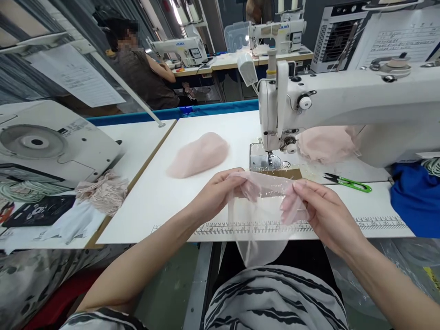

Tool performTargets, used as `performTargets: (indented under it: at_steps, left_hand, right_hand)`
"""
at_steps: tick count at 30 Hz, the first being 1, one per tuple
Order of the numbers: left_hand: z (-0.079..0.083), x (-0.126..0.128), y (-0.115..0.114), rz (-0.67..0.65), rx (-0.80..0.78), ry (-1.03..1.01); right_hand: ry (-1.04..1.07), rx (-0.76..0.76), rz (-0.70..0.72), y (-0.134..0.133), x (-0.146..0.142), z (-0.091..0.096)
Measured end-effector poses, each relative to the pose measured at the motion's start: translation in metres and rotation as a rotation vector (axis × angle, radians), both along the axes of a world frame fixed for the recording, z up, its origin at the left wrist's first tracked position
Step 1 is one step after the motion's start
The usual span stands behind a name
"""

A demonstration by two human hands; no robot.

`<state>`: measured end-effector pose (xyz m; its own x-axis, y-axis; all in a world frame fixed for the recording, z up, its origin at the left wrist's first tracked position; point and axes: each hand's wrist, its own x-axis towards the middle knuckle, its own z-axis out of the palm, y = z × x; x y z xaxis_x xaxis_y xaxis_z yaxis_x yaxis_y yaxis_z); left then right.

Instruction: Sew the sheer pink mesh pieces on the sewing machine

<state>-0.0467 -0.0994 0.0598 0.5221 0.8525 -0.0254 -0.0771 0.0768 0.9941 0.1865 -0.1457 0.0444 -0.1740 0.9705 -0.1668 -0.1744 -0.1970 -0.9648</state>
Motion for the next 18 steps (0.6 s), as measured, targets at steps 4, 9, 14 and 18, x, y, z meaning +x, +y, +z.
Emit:
performTargets:
  at_steps: [4,9,14,18]
  left_hand:
    - [-0.008,0.004,0.008,-0.041,-0.115,-0.023]
    - [-0.012,0.011,0.011,-0.07,-0.191,-0.013]
    - [-0.017,0.02,0.019,-0.038,-0.265,-0.009]
    - [-0.026,0.027,0.027,0.021,-0.305,0.027]
  right_hand:
    - [-0.063,0.124,0.054,0.002,0.017,-0.016]
    - [-0.285,0.274,-0.027,0.009,0.039,-0.029]
    - [-0.648,0.38,-0.252,0.017,0.049,-0.028]
    - [-0.812,0.811,-0.389,0.015,0.03,-0.021]
